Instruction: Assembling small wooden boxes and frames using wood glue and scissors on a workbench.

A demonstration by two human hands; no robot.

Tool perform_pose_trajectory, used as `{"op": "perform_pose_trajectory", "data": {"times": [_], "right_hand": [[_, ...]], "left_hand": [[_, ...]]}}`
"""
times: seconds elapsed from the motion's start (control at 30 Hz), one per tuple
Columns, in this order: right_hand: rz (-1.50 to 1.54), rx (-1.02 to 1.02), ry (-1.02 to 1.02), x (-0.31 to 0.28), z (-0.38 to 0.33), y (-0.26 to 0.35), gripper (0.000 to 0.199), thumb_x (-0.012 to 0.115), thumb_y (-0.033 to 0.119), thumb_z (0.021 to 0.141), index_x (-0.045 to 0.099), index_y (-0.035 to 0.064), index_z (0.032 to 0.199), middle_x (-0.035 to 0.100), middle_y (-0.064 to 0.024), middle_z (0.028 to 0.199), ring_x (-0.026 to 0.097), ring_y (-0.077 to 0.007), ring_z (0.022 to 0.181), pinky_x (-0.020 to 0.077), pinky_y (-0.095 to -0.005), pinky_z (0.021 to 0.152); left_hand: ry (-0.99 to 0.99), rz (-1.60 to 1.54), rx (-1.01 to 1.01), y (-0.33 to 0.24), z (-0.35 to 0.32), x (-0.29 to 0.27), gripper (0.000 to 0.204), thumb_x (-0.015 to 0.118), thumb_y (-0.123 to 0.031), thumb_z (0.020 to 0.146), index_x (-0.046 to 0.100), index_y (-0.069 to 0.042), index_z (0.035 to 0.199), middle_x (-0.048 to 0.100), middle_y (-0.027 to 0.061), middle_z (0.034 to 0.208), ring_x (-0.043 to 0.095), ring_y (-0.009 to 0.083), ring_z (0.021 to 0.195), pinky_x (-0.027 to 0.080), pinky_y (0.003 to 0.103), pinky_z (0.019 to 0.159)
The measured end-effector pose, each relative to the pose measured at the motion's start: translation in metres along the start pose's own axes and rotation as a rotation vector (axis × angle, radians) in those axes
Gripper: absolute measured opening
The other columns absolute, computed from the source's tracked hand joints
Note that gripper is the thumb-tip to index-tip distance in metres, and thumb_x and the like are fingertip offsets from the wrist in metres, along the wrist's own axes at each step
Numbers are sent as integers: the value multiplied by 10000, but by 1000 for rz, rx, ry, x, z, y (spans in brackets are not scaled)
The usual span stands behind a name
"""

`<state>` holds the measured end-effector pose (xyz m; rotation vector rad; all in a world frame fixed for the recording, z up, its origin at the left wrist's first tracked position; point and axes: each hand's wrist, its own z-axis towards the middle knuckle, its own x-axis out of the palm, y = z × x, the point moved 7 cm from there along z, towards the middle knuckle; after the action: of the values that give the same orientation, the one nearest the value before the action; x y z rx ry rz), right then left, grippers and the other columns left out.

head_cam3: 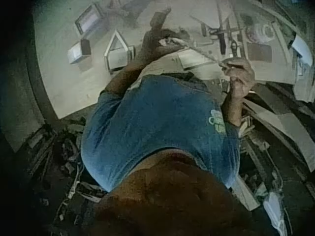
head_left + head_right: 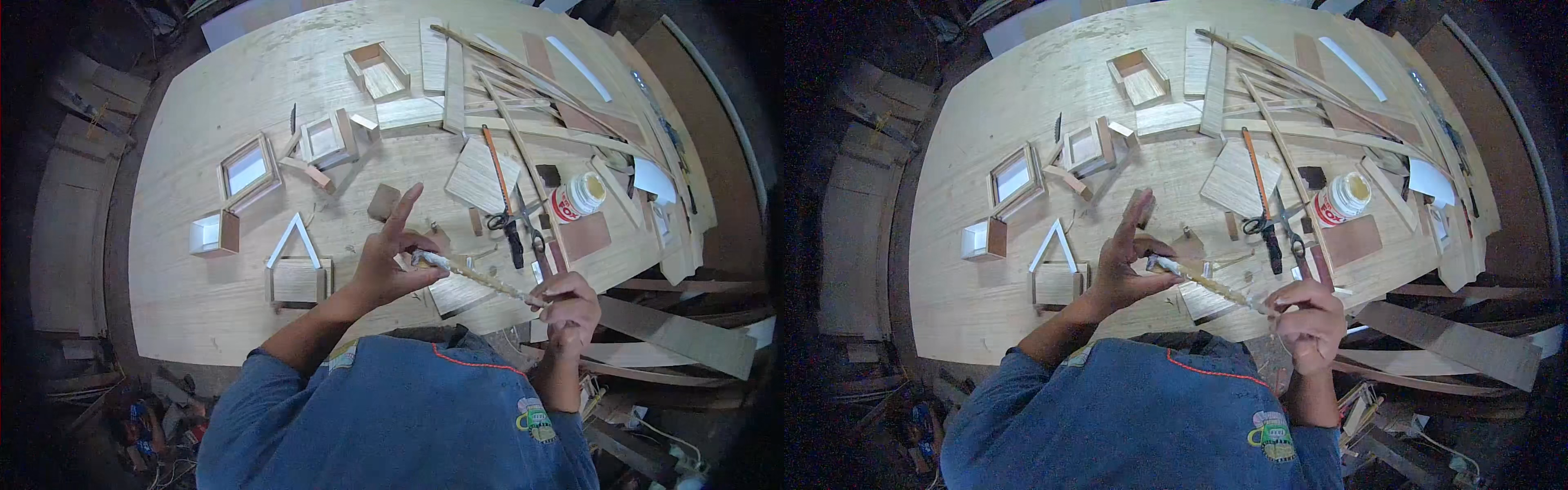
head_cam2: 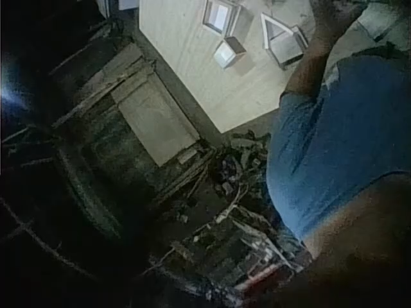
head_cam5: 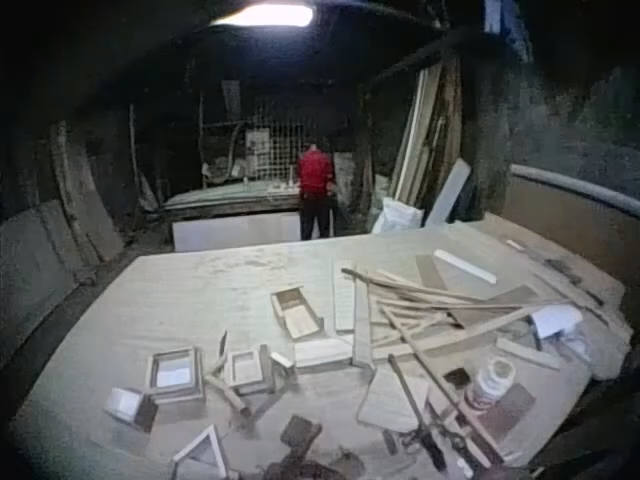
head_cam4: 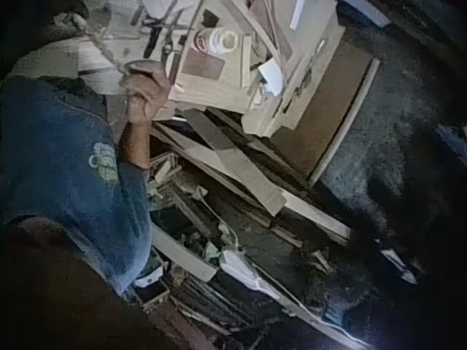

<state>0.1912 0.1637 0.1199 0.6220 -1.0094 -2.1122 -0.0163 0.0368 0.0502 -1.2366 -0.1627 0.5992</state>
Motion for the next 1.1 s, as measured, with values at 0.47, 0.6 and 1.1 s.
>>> {"op": "perform_pose_trajectory", "data": {"times": [0.47, 0.6, 1.1], "right_hand": [[-3, -141, -116, -30, -9, 21, 358, 565, 332, 856, 606, 29, 670, 551, -111, 814, 613, -266, 682, 497, -348, 523], [-185, -197, -495, -98, -4, 20, 263, 556, 271, 866, 569, 9, 846, 541, -116, 793, 609, -260, 713, 480, -308, 567], [-516, 298, -571, -186, 66, -74, 168, 476, 176, 906, 576, 45, 872, 564, -19, 735, 578, -96, 636, 429, -220, 537]], "left_hand": [[-46, 19, 21, 2, -2, -3, 1050, 804, -148, 667, 127, -85, 1467, 695, 87, 782, 646, 143, 688, 474, 258, 631], [-10, 40, 7, 7, -5, -6, 1036, 802, -133, 664, 146, -82, 1464, 693, 86, 782, 654, 149, 708, 476, 264, 637], [-91, 41, -126, 30, -23, -13, 966, 756, -55, 705, 159, -90, 1464, 678, 117, 883, 650, 131, 756, 491, 250, 700]]}}
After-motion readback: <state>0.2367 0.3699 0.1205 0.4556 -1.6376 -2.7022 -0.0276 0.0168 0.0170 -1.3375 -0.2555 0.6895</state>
